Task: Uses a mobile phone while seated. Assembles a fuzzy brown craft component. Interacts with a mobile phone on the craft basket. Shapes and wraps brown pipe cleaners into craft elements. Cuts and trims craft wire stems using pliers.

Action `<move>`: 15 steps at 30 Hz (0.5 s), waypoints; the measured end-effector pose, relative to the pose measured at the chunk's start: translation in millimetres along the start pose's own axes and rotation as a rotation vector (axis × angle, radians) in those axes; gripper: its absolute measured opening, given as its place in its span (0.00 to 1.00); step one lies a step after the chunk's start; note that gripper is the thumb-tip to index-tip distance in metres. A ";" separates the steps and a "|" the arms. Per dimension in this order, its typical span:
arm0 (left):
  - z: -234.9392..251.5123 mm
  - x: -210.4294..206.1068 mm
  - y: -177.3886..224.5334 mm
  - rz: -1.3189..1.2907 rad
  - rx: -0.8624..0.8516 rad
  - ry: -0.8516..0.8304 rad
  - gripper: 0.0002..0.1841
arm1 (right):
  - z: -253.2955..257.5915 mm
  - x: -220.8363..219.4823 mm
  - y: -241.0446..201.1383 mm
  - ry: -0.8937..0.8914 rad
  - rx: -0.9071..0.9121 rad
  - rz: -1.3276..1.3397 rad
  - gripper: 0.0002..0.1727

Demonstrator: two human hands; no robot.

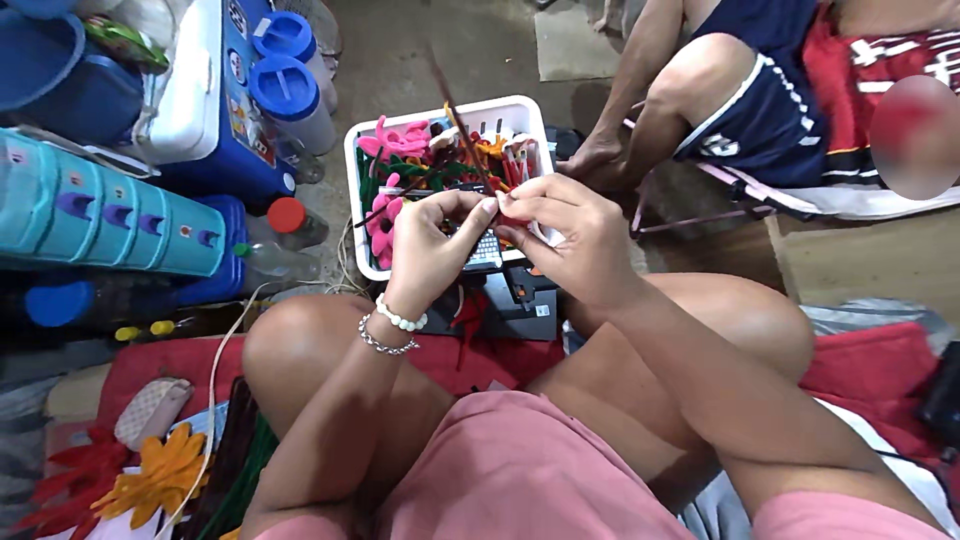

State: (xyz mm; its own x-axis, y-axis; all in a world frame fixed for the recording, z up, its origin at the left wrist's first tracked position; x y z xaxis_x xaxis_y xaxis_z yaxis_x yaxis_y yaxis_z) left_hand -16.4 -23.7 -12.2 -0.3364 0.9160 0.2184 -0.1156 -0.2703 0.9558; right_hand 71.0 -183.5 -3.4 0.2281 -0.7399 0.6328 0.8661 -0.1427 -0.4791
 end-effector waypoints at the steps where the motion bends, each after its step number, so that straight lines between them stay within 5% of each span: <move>1: 0.3 1.4 1.5 0.013 0.004 -0.014 0.07 | 0.6 -0.2 3.2 -0.007 -0.014 0.042 0.09; 15: 4.5 -9.0 10.4 0.171 -0.206 -0.145 0.07 | 9.0 25.0 10.6 -0.014 0.158 -0.023 0.09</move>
State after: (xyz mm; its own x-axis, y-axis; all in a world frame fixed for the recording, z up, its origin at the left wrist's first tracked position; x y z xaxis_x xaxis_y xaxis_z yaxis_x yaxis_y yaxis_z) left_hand -10.4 -33.4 -3.3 -0.2325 0.8806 0.4130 -0.2605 -0.4655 0.8458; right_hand 89.9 -197.5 12.8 0.2130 -0.7281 0.6516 0.9301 -0.0531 -0.3634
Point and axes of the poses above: each hand's wrist, its own z-axis towards the middle knuckle, its own x-axis out of the back of the hand, y = z × x, the point moved 3 cm from there along z, towards the middle knuckle, and after that the axes turned 5 degrees about -z, right-handed, at the moved point
